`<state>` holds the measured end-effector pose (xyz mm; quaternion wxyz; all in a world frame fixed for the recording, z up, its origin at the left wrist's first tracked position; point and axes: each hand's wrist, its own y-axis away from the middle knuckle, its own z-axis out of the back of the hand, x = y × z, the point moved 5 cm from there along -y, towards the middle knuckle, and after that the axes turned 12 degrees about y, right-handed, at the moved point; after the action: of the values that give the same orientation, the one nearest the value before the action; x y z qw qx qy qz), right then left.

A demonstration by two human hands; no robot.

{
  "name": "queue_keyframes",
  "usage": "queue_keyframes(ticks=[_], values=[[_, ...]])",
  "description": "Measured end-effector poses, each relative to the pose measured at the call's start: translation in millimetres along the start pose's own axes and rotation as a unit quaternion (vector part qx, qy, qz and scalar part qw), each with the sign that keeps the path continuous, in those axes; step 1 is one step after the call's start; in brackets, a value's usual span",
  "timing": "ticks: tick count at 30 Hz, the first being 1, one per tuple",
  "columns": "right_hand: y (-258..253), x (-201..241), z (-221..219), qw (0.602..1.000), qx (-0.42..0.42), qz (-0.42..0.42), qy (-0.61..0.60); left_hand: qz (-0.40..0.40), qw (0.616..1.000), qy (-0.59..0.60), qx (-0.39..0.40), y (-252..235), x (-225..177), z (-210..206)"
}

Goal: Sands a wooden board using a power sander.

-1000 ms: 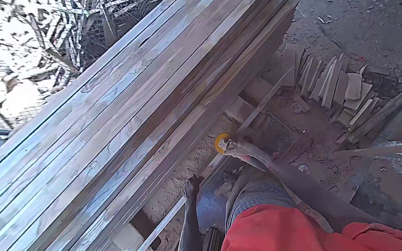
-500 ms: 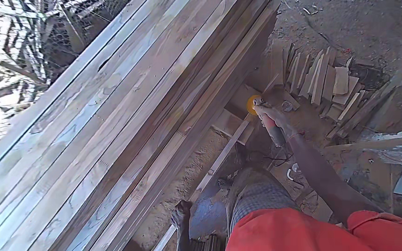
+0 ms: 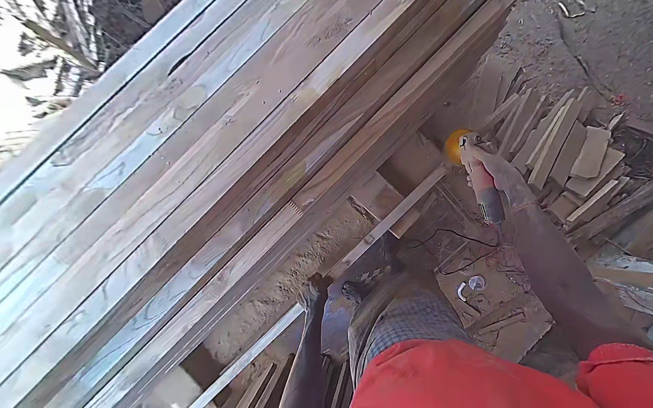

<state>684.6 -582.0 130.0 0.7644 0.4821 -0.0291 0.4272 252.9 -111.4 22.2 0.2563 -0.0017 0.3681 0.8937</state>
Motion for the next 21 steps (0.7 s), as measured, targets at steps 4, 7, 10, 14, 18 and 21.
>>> queue_keyframes(ticks=[4,7,10,14,18,21], values=[[47,-7,-78,0.997,0.065,0.025,0.041,-0.214,0.969,0.072,0.098,27,-122,7],[99,-9,-132,0.994,0.083,0.035,0.056,-0.332,0.938,0.089,0.051,10,-96,-13],[143,-17,-182,0.99,0.089,0.067,0.092,-0.321,0.943,0.086,0.006,7,-10,1],[199,-34,-256,0.985,0.107,0.08,0.107,-0.298,0.946,0.059,-0.11,-4,159,25],[265,-44,-343,0.976,0.135,0.087,0.15,-0.216,0.964,0.007,-0.155,-9,348,60],[306,-57,-416,0.957,0.186,0.116,0.189,-0.131,0.978,-0.016,-0.164,-8,471,84]])
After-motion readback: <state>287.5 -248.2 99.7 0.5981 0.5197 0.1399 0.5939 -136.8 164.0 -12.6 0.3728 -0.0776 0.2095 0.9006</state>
